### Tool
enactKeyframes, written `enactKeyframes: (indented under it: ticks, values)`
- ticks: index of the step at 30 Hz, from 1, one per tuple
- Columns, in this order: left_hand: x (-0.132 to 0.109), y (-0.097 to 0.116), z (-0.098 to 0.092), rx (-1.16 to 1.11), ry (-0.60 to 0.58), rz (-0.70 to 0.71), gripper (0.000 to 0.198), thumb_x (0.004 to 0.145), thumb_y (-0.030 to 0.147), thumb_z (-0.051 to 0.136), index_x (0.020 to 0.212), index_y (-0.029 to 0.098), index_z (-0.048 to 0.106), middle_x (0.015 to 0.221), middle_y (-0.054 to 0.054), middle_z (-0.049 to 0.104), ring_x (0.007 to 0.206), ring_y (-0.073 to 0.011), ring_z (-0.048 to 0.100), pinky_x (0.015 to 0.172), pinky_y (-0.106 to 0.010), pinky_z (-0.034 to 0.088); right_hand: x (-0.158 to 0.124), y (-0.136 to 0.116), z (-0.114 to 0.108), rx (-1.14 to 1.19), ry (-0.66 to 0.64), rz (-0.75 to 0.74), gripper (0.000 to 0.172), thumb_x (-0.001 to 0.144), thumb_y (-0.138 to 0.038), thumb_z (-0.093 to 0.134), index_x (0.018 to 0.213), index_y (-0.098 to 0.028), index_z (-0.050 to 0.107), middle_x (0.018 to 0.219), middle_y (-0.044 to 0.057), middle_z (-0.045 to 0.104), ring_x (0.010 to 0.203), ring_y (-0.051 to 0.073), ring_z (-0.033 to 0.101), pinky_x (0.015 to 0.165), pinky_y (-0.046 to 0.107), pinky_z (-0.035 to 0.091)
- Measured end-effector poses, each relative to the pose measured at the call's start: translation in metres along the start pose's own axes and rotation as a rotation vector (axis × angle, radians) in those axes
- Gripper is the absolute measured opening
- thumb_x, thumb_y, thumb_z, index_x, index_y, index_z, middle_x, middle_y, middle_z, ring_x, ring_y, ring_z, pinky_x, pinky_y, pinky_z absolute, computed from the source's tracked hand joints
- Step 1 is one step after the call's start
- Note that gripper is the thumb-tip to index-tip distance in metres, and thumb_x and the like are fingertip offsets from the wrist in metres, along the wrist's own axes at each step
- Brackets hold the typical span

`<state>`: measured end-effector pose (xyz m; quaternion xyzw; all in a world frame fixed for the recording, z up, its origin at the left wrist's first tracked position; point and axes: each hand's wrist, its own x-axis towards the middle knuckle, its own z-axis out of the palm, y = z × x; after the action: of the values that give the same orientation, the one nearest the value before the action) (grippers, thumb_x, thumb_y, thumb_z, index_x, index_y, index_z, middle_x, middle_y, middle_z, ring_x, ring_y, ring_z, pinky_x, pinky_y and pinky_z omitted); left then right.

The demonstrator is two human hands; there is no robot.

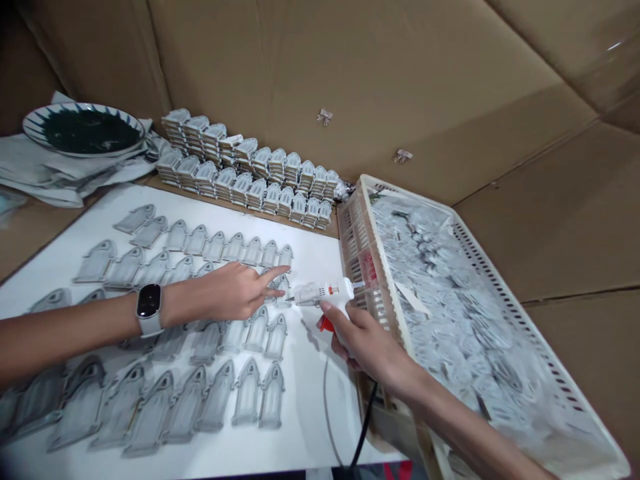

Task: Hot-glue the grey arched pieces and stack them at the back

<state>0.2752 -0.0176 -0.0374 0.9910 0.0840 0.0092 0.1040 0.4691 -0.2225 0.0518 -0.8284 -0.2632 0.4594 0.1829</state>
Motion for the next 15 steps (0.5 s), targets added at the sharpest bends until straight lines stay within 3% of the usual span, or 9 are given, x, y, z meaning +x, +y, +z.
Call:
enactKeyframes:
  ticks: [8,15]
  values:
    - [-0.0010,0.0008,-0.0018,-0.031,0.001,0.014,0.069,0.101,0.019,0.052,0.168,0.009,0.041,0.094,-0.011,0.081,0.068,-0.0249,0.074,0.056,-0.035,0.042,0.0072,0.0033,-0.0001,-0.073,-0.023,0.022,0.072,0.090,-0.097,0.051,0.082,-0.026,0.050,0.064,-0.004,0.050,0.055,0.013,0.041,0.055,0.030,0.032]
    - [-0.0028,0.0002,0.0003,-0.047,0.018,0.017,0.069,0.102,0.019,0.051,0.170,0.010,0.042,0.096,-0.013,0.080,0.067,-0.0228,0.071,0.069,-0.033,0.051,0.0074,-0.0023,-0.0014,-0.490,0.107,-0.121,0.067,0.105,-0.082,0.034,0.076,-0.026,0.056,0.067,0.005,0.064,0.059,0.020,0.057,0.064,0.036,0.040]
